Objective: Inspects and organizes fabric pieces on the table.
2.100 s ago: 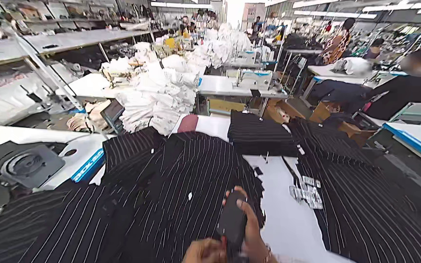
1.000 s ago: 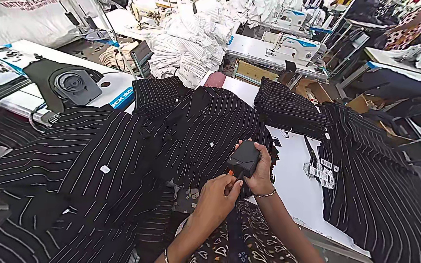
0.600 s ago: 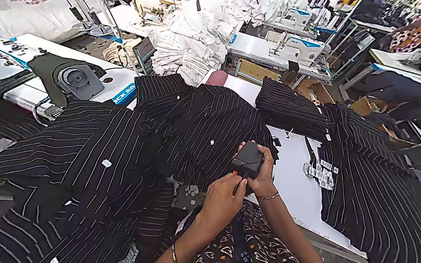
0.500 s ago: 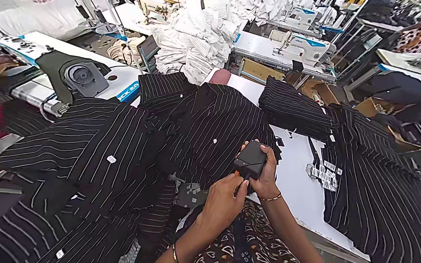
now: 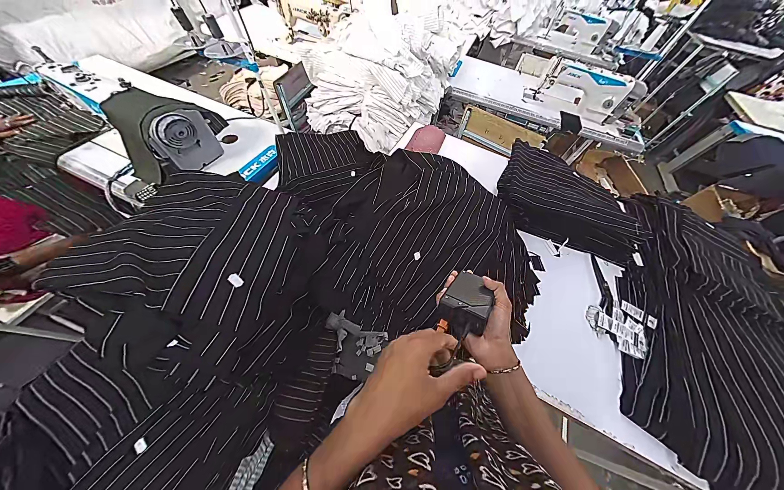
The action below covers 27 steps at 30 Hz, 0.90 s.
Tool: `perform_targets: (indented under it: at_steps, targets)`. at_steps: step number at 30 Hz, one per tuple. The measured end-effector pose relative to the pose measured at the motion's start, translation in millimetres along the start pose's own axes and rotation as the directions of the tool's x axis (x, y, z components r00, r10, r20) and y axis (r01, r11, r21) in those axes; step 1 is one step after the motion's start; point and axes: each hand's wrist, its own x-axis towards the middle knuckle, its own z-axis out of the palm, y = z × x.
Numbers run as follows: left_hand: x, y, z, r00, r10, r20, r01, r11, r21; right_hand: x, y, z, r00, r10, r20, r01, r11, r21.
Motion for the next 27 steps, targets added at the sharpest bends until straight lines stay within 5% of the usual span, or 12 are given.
perform_targets:
  at_steps: [7, 15, 27]
  targets:
    - [-4.5, -45.0, -37.3, 0.953, -0.165, -0.255, 0.148, 0.985, -0.083, -0.4, 0.0, 4.2, 0.998, 0.064, -0.028, -0.062, 0.997, 0.055]
    - [-0.8, -60.6, -24.5, 0.962, -0.25, -0.106, 0.231, 0.959, -0.165, -1.3, 0.6, 3.7, 0.992, 0.123, -0.016, -0.121, 0.989, 0.083]
    - [13.8, -51.3, -6.8, 0.988, -0.13, 0.085, 0.153, 0.9, -0.408, -11.3, 16.6, -17.3, 0.969, 0.086, 0.232, -0.164, 0.925, 0.342]
